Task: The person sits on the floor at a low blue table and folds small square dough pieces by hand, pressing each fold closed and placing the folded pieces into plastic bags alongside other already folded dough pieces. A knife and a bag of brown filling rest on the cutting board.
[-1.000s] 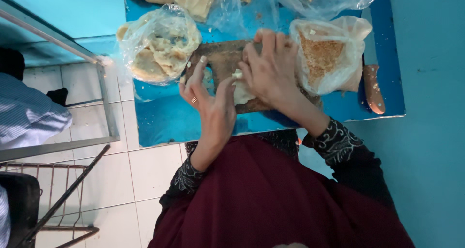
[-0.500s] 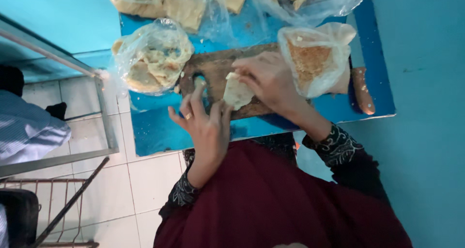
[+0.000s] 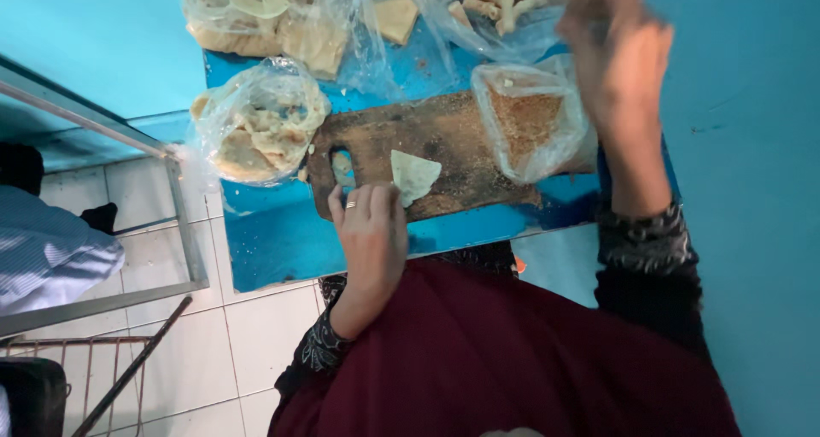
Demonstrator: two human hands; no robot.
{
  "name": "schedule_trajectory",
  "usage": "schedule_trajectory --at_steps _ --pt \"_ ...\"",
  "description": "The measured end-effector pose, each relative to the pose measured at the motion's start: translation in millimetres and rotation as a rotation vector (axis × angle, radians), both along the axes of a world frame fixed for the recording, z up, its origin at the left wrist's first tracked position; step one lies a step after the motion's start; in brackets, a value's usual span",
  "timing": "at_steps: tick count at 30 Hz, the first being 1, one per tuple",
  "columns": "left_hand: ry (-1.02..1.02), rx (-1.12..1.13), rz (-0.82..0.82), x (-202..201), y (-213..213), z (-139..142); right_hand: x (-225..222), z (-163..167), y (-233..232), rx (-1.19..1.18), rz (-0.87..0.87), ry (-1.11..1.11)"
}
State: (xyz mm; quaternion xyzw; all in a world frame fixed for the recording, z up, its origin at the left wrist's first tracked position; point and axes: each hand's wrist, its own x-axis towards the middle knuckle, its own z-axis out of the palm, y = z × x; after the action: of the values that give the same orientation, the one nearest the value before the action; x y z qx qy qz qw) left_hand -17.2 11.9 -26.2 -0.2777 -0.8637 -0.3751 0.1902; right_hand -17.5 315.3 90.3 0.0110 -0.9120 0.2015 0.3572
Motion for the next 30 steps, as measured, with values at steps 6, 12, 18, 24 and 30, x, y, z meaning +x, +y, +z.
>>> schedule_trajectory --at_steps 6,12,18,24,30 --pt "-0.109 0.163 -0.065 -7.4 -7.6 1.8 33.1 -31.5 -32.2 0.304 0.039 -0.59" --pt "-0.193 0.183 -0.029 -9.5 -10.4 5.2 44.2 -26.4 -33.1 0.349 0.094 -0.674" --pt "-0.249 0.215 0.005 -11.9 -15.1 10.2 38.4 -38.1 -36.3 0.237 -0.023 -0.508" --pt "-0.262 0.241 -0.031 -8.2 -23.0 9.5 35.8 -30.7 -54.8 -0.395 0.026 -0.464" --pt "-0.218 0.237 -0.014 -8.3 -21.0 2.2 22.4 -77.6 -132.8 -0.217 0.348 -0.402"
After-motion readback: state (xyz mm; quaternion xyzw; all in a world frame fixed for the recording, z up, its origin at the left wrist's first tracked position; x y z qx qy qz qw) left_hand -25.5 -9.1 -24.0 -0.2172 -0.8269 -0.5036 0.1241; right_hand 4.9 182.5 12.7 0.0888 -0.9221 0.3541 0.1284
